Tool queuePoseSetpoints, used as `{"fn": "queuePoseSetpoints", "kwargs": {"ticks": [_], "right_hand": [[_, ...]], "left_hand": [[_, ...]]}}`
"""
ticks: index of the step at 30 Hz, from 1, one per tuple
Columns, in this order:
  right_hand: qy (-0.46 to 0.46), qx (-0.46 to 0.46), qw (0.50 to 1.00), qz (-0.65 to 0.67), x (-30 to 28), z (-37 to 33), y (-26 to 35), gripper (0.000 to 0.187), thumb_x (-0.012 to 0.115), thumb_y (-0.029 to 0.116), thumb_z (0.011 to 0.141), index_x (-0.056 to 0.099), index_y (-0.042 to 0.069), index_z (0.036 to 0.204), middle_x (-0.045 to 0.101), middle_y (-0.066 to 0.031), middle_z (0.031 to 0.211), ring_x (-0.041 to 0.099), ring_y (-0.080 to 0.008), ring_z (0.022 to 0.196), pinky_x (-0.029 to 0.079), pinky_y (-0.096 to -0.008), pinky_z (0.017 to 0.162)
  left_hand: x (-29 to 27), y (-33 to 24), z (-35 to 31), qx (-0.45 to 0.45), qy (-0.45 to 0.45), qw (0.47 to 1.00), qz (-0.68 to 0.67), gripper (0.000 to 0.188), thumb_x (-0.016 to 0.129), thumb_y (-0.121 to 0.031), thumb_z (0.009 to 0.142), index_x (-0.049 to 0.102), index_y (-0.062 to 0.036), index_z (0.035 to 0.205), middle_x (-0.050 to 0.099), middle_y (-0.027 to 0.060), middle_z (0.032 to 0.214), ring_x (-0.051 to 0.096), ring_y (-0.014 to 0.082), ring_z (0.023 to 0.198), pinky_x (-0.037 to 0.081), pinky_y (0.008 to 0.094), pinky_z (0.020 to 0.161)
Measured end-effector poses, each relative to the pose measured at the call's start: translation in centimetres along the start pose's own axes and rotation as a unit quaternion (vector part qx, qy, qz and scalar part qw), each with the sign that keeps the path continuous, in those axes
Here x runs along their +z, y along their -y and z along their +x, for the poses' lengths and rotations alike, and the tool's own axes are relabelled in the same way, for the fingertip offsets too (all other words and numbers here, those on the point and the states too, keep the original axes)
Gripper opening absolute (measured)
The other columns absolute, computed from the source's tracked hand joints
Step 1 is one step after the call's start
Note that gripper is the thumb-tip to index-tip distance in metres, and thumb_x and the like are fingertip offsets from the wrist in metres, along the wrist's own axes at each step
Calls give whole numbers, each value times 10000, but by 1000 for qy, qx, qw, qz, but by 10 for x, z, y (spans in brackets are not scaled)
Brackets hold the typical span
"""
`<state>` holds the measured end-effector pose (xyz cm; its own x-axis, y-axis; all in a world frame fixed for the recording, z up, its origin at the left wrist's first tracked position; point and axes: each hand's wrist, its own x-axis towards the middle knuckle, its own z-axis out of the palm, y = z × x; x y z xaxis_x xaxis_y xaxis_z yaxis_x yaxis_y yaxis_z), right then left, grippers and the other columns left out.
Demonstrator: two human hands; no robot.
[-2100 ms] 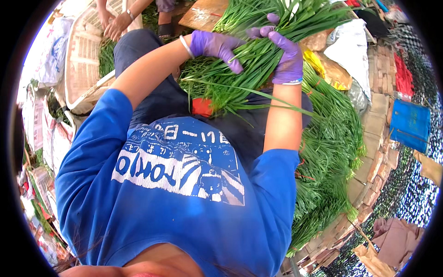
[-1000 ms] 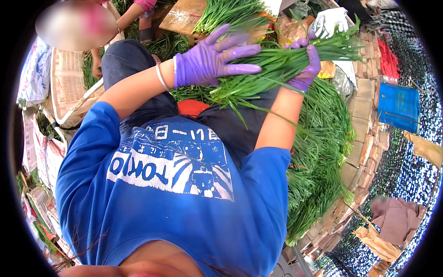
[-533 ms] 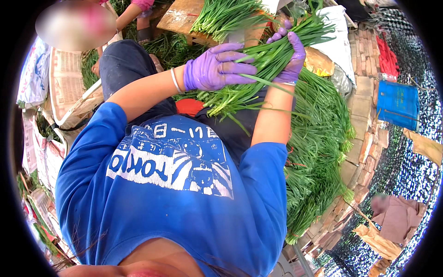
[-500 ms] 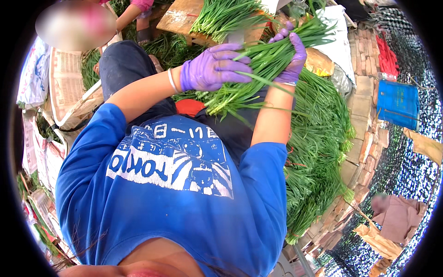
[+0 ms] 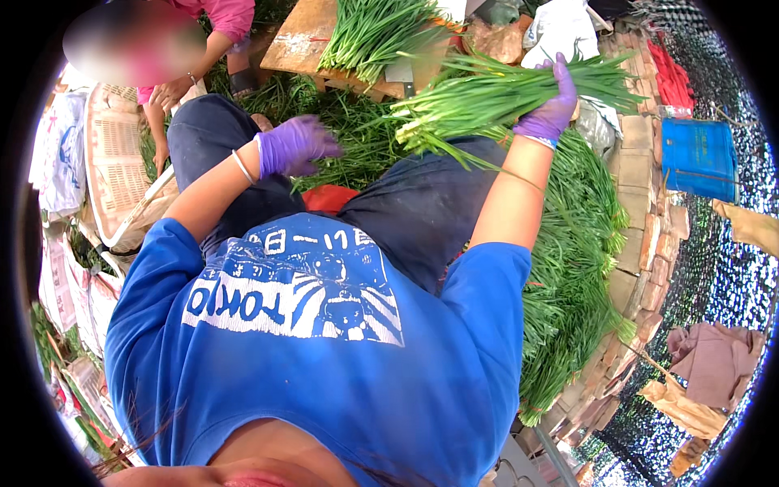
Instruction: The person sorts through bundles of green stalks, uses a knife to trim the root ends, and ties the stalks into bundles with red plastic ribbon.
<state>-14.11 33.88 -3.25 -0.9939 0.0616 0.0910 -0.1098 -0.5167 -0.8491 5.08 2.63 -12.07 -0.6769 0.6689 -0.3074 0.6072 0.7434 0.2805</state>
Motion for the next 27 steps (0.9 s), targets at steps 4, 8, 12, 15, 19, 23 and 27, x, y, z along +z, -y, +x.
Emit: {"fn": "queuePoseSetpoints", "kwargs": {"ticks": [4, 8, 12, 15, 19, 23, 27], "right_hand": [[-11, -65, 994, -88, 73, -53, 9, 386, 500, 169, 793, 474, 45, 1158, 520, -44, 839, 511, -150, 782, 443, -307, 706], [54, -93, 994, 29, 109, -77, -1, 371, 584, 66, 731, 476, -25, 1074, 556, -101, 742, 555, -172, 663, 472, -278, 607], [10, -166, 986, 15, 102, -94, 9, 385, 523, 103, 771, 428, 7, 1133, 525, -70, 749, 525, -164, 652, 458, -288, 594], [-21, -195, 981, -11, 86, -102, 11, 401, 515, 137, 775, 422, 18, 1147, 504, -45, 734, 502, -144, 631, 445, -287, 581], [-87, -188, 976, 61, 51, -107, 13, 360, 500, 128, 777, 442, 36, 1120, 484, -6, 713, 462, -112, 593, 426, -282, 579], [99, -200, 940, 260, -18, -94, 30, 269, 470, 145, 806, 473, 93, 1070, 429, 54, 682, 402, -78, 569, 392, -248, 609], [302, -124, 856, 401, -32, -97, 32, 261, 477, 176, 819, 479, 125, 1075, 376, 85, 658, 378, -57, 588, 359, -240, 646]], "left_hand": [[-75, -67, 24, -82, -501, 855, -108, 1013, 697, -551, 547, 255, -72, 1322, 293, 245, 1295, 337, 379, 1167, 281, 430, 969], [-83, -77, 70, -217, -538, 813, -50, 908, 710, -417, 579, 270, -139, 1323, 324, 222, 1274, 380, 379, 1131, 332, 412, 939], [-38, -40, 74, -206, -537, 799, -173, 803, 632, -115, 608, 271, -163, 1324, 441, 150, 1206, 484, 311, 1040, 411, 375, 874], [-19, -29, 62, -190, -506, 790, -289, 784, 582, -40, 624, 257, -145, 1329, 461, 168, 1190, 488, 325, 1037, 408, 368, 877], [-18, -19, 35, -82, -410, 855, -308, 723, 494, 32, 663, 259, -125, 1329, 467, 195, 1188, 483, 336, 1055, 419, 363, 860], [35, 25, 12, -22, -454, 685, -569, 394, 403, -19, 818, 438, -38, 1210, 542, 83, 1119, 563, 144, 705, 454, 194, 614], [7, 33, -16, -81, -335, 450, -824, 453, 445, -342, 856, 461, -29, 1183, 544, 94, 1098, 534, 135, 795, 427, 224, 679]]}}
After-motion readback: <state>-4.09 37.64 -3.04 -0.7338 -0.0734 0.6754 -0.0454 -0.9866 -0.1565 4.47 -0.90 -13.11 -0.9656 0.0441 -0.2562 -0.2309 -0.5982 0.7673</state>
